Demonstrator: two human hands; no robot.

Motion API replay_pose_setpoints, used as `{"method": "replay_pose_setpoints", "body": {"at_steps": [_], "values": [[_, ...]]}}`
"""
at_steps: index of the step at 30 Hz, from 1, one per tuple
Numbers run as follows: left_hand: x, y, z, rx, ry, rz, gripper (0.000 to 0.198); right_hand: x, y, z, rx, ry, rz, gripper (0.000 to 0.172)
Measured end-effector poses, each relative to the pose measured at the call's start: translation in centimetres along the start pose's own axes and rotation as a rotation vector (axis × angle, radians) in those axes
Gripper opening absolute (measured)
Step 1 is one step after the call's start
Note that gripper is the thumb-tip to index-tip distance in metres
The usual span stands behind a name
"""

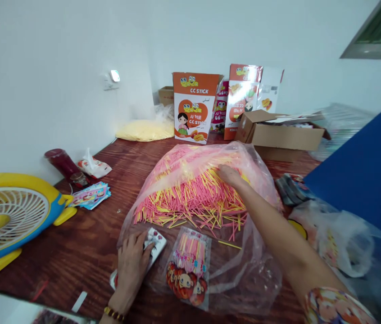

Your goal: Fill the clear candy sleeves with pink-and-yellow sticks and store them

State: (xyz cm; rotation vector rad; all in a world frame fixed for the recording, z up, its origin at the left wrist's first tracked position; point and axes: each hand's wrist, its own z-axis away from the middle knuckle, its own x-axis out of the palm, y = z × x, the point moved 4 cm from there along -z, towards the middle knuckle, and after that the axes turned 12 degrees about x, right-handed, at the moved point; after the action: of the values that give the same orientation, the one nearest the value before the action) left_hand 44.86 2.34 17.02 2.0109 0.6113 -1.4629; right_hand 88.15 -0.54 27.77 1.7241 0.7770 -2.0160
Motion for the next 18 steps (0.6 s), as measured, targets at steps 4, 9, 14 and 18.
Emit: {"method": "replay_pose_setpoints", "body": {"at_steps": [4, 9, 14, 18], "values": [[0.1, -0.4, -0.3, 0.028, 0.098, 0.169, 0.031, 0.2, 1.7, 1.6, -0.009, -0.002, -0.186, 0.025], [0.2, -1.7, -1.2, -0.007, 0.164, 0.394, 0.026, 2.9, 3.3, 5.8, -0.046, -0.043, -0.492, 0.026], [-0.7, -1.8, -1.4, -0.065, 0.096, 0.412, 0.026, 7.8, 3.8, 11.4, -0.074, -0.118, -0.849, 0.036], [-1.8, -1.5, -1.4, -0.068, 0.09, 0.43, 0.032, 11.1, 4.1, 14.5, -0.086, -0.073, -1.079, 0.031]]}}
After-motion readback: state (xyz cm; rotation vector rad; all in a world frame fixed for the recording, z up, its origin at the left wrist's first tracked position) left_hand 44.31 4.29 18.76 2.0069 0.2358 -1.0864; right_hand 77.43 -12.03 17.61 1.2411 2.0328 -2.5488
